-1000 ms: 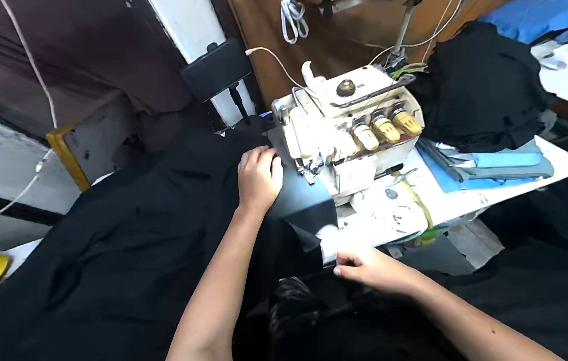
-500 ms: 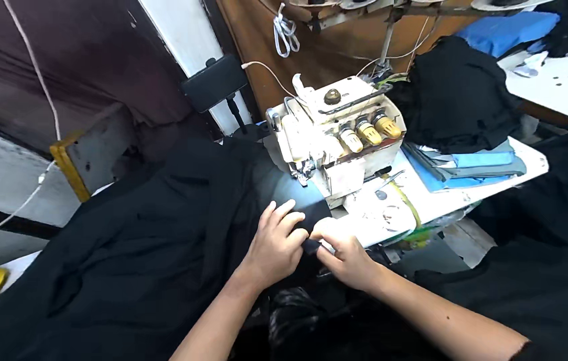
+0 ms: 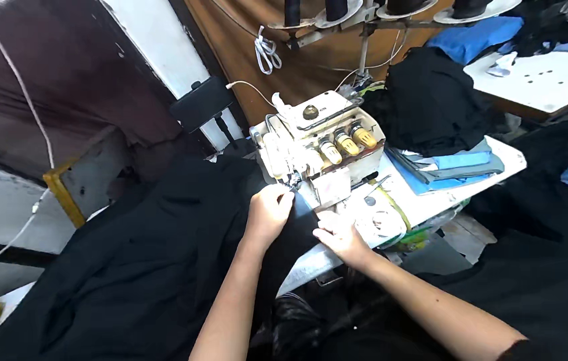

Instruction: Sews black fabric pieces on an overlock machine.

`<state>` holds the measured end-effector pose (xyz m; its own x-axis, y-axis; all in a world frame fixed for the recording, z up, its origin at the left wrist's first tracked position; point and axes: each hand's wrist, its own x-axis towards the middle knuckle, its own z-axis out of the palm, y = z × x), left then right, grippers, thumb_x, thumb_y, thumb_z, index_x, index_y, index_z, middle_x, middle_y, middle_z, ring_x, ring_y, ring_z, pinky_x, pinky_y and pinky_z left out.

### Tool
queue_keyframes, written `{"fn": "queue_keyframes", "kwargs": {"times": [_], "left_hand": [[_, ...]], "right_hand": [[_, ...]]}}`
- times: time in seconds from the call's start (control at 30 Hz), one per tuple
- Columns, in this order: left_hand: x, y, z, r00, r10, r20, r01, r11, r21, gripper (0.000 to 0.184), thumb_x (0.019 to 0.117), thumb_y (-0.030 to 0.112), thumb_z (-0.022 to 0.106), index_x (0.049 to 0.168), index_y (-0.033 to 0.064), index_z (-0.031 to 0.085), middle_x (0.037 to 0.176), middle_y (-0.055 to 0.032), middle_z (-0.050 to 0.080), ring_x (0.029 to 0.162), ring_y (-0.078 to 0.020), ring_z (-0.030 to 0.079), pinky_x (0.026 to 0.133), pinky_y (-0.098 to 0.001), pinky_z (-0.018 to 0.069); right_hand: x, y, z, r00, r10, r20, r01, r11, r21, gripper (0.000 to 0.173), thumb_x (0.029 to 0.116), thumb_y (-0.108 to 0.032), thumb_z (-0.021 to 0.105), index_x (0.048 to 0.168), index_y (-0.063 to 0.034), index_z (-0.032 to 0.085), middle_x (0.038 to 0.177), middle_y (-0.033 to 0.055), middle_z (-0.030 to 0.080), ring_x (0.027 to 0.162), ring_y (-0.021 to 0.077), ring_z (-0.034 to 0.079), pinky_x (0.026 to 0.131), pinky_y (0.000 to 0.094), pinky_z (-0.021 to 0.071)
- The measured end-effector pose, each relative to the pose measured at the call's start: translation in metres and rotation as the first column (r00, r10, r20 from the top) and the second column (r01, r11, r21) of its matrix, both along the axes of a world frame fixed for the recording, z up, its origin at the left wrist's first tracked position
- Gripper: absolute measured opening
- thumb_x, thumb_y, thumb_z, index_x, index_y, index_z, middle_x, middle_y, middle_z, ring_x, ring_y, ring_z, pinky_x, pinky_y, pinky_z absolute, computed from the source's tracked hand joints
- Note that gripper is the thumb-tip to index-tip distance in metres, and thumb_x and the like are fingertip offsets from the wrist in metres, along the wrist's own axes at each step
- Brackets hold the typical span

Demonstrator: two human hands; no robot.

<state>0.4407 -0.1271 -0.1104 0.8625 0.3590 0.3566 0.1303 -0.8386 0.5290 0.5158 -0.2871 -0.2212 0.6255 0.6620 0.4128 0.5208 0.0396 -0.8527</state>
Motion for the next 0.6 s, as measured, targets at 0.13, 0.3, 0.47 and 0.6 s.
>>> {"fn": "queue_keyframes", "kwargs": {"times": [0.13,0.3,0.47,0.6], "left_hand": [[0.002,0.009,-0.002,0.998,0.008,-0.058,-0.014,0.996,-0.090,0.009,0.0913,0.005,0.070,0.087,-0.0033,0.070,0.086,-0.0113,0.067,0.079,-0.0161,0.062,0.075,-0.0331,0.0517],[-0.014,0.014,-0.001,0.991,-0.019,-0.135,0.012,0.998,-0.057,0.020,0.0987,0.010,0.058,0.093,-0.0018,0.074,0.089,-0.0093,0.068,0.082,-0.0111,0.063,0.079,-0.0278,0.0516],[-0.015,0.013,-0.004,0.988,-0.003,-0.153,-0.001,1.000,-0.028,0.017,0.0968,0.010,0.061,0.091,-0.0015,0.072,0.084,-0.0077,0.065,0.077,-0.0114,0.060,0.074,-0.0277,0.0503],[-0.014,0.010,-0.003,0.986,0.017,-0.169,-0.021,1.000,-0.020,0.014,0.0954,0.010,0.062,0.090,-0.0003,0.071,0.081,-0.0056,0.062,0.074,-0.0096,0.057,0.070,-0.0264,0.0483]], "right_hand": [[-0.008,-0.007,-0.002,0.973,0.172,-0.155,-0.166,0.985,0.052,0.030,0.0951,-0.012,0.055,0.067,-0.0007,0.055,0.071,-0.0001,0.048,0.068,-0.0008,0.045,0.063,0.0150,0.0369],[-0.029,-0.018,-0.003,0.949,0.236,-0.209,-0.209,0.967,0.144,0.029,0.0936,-0.013,0.057,0.067,-0.0034,0.059,0.066,-0.0062,0.051,0.064,-0.0087,0.045,0.060,0.0091,0.0363],[-0.036,-0.016,-0.011,0.971,0.207,-0.122,-0.181,0.963,0.199,0.031,0.0943,-0.014,0.059,0.066,-0.0020,0.058,0.063,-0.0016,0.051,0.063,-0.0051,0.047,0.060,0.0101,0.0370],[-0.037,-0.016,-0.014,0.983,0.177,-0.049,-0.165,0.968,0.191,0.032,0.0950,-0.015,0.058,0.066,-0.0023,0.056,0.064,0.0010,0.050,0.064,-0.0016,0.048,0.060,0.0115,0.0372]]}}
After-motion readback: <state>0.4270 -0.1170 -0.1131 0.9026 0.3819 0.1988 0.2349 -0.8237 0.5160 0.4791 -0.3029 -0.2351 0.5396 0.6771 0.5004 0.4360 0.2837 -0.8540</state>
